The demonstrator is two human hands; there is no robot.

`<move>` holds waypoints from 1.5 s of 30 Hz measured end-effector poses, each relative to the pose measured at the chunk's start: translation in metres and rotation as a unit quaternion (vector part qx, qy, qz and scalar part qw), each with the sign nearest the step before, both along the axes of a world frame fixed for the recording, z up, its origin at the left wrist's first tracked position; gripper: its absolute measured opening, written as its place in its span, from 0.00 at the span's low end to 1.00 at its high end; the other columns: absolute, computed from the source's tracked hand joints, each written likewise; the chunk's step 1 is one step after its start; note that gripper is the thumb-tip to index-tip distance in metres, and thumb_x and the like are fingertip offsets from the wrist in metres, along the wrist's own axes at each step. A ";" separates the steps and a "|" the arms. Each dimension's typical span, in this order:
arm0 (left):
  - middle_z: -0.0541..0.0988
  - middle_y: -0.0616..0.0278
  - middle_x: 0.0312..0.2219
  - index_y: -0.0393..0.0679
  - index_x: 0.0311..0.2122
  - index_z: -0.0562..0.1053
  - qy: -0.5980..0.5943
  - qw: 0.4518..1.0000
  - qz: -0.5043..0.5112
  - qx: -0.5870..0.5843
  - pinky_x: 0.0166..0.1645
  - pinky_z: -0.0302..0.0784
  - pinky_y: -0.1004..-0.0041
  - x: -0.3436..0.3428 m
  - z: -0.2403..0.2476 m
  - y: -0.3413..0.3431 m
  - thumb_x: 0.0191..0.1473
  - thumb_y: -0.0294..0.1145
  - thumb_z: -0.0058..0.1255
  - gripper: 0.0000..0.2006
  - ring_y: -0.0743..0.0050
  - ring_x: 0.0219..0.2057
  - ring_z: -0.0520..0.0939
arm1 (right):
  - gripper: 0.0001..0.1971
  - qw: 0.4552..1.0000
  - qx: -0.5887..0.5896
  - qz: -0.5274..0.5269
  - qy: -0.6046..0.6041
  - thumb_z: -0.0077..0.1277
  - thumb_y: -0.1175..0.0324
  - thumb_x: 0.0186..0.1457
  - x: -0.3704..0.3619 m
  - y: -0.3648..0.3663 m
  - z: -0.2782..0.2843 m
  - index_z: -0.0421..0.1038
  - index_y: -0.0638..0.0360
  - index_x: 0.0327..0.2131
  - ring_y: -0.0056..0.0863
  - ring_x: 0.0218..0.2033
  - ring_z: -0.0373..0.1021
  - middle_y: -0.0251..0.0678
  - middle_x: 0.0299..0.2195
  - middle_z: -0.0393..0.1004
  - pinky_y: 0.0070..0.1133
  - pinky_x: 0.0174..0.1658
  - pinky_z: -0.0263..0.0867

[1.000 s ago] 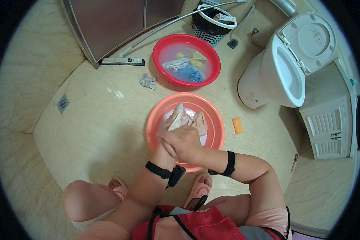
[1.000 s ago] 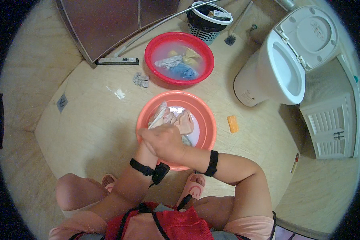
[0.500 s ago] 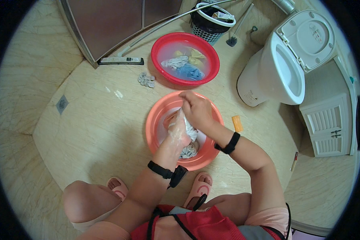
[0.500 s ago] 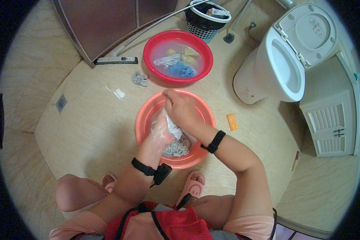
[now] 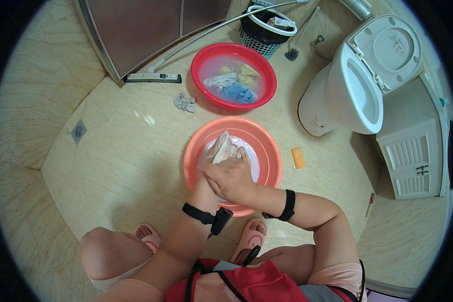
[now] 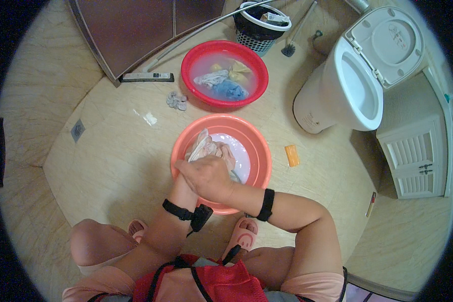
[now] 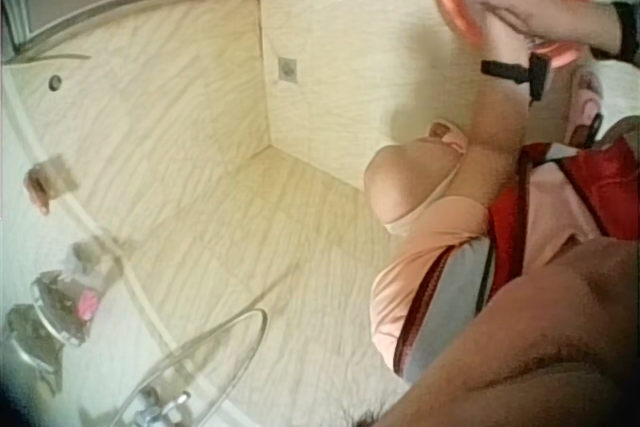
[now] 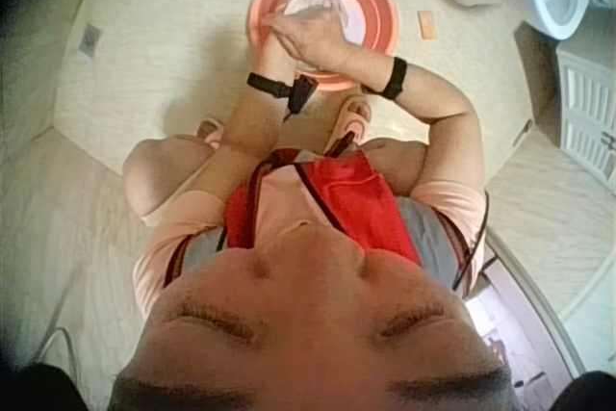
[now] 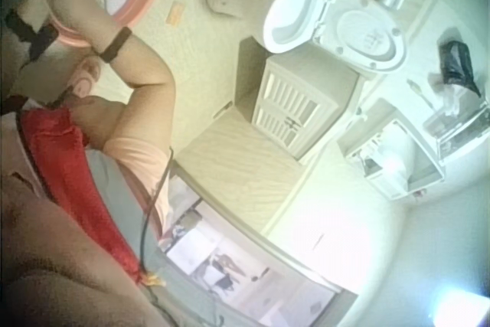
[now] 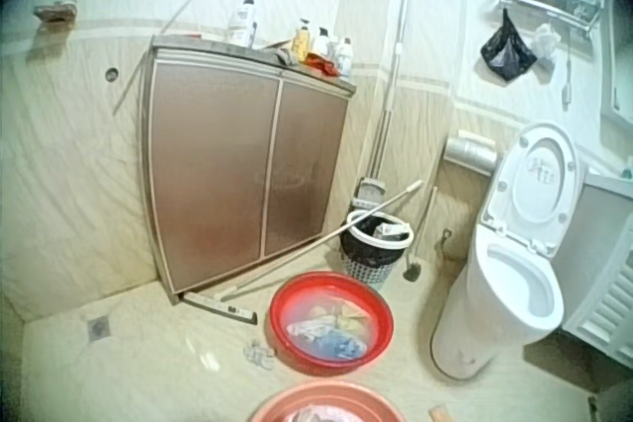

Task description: The person sits on the bathroom floor and hand-washes a pile of light-colored clothes in a pink basin filled with soapy water. They scrub the fabric with both hands, rinse it, and wring out the excess water.

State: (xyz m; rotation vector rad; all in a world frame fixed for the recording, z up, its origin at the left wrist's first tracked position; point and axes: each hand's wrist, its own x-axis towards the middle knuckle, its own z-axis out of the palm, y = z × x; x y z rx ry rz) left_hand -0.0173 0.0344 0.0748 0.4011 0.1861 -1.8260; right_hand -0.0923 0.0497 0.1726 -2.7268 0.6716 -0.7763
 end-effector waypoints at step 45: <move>0.78 0.62 0.35 0.48 0.41 0.71 0.235 0.925 0.012 -0.297 0.41 0.77 0.64 0.012 -0.084 -0.018 0.59 0.55 0.38 0.21 0.66 0.37 0.79 | 0.08 0.998 0.056 0.008 0.034 0.52 0.62 0.53 -0.003 -0.010 0.003 0.71 0.56 0.26 0.29 0.19 0.68 0.39 0.20 0.69 0.24 0.24 0.64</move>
